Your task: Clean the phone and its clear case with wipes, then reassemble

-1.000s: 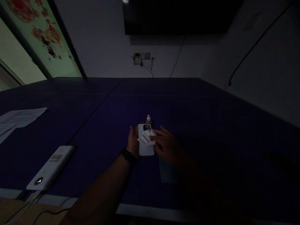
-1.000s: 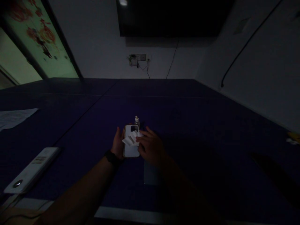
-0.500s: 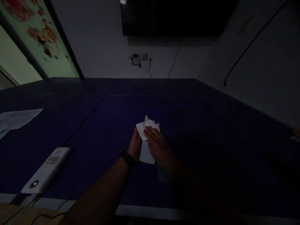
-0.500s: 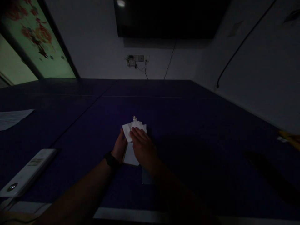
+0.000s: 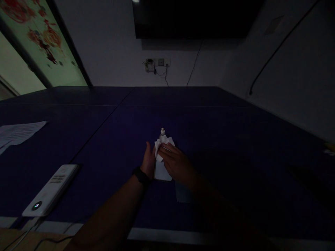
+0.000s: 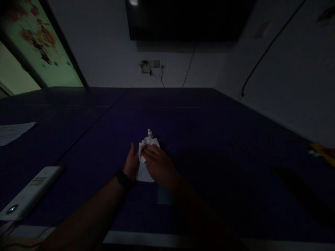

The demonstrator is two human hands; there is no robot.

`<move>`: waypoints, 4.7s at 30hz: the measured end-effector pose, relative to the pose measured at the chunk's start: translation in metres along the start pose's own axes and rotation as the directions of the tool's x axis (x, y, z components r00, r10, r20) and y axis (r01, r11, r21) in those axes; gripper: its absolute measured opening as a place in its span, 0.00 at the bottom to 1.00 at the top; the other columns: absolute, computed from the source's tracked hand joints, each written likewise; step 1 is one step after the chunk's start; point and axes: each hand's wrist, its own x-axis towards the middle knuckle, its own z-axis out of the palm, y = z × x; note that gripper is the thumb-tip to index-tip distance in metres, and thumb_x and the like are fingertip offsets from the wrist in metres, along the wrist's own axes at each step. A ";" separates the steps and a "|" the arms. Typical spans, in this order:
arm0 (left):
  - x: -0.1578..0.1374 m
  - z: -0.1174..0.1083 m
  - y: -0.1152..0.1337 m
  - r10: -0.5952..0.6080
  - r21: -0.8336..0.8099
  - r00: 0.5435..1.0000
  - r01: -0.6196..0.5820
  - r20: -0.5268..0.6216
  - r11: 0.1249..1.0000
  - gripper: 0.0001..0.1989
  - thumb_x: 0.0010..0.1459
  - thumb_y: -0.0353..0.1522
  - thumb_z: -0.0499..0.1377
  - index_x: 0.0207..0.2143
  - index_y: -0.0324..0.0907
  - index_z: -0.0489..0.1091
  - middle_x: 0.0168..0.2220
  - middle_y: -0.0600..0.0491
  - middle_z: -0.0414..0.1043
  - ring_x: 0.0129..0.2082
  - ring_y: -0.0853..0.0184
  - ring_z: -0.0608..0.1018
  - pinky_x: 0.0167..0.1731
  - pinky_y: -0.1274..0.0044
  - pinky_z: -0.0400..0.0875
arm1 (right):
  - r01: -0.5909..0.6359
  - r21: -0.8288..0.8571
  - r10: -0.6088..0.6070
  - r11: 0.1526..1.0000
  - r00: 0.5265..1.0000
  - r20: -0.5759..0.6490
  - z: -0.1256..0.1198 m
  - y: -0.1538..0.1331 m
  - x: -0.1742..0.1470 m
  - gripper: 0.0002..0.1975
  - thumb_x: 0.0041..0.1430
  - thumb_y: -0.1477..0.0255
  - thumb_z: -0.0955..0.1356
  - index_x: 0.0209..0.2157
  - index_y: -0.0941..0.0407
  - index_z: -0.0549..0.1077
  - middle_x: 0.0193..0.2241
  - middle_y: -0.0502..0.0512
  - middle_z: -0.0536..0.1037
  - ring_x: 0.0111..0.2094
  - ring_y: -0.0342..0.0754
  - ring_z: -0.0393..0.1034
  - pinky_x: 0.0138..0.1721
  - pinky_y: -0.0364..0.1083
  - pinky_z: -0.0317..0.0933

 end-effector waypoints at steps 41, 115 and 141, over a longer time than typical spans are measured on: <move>0.022 -0.015 -0.009 0.060 0.048 0.998 -0.060 0.014 0.997 0.38 0.63 0.60 0.49 0.59 0.41 0.71 0.49 0.43 0.79 0.50 0.51 0.80 0.49 0.66 0.73 | -0.154 0.033 0.157 0.988 0.974 -0.166 0.015 0.008 -0.004 0.23 0.66 0.82 0.62 0.58 0.52 0.74 0.57 0.59 0.78 0.56 0.54 0.71 0.54 0.55 0.59; 0.003 -0.007 0.003 -0.001 0.032 0.997 -0.001 0.078 1.000 0.39 0.66 0.59 0.45 0.67 0.45 0.63 0.48 0.43 0.79 0.45 0.54 0.82 0.46 0.68 0.73 | -0.187 -0.151 0.160 0.971 0.971 -0.175 -0.003 0.003 -0.001 0.16 0.68 0.74 0.68 0.55 0.49 0.77 0.53 0.57 0.80 0.49 0.58 0.65 0.46 0.56 0.55; 0.000 0.001 0.006 0.069 0.022 0.997 -0.068 -0.031 0.997 0.38 0.68 0.57 0.40 0.69 0.46 0.60 0.53 0.42 0.77 0.47 0.54 0.82 0.48 0.65 0.74 | -0.044 -0.079 0.040 0.996 0.998 -0.056 -0.002 0.003 -0.007 0.17 0.67 0.74 0.69 0.54 0.44 0.77 0.54 0.49 0.82 0.60 0.58 0.66 0.50 0.58 0.51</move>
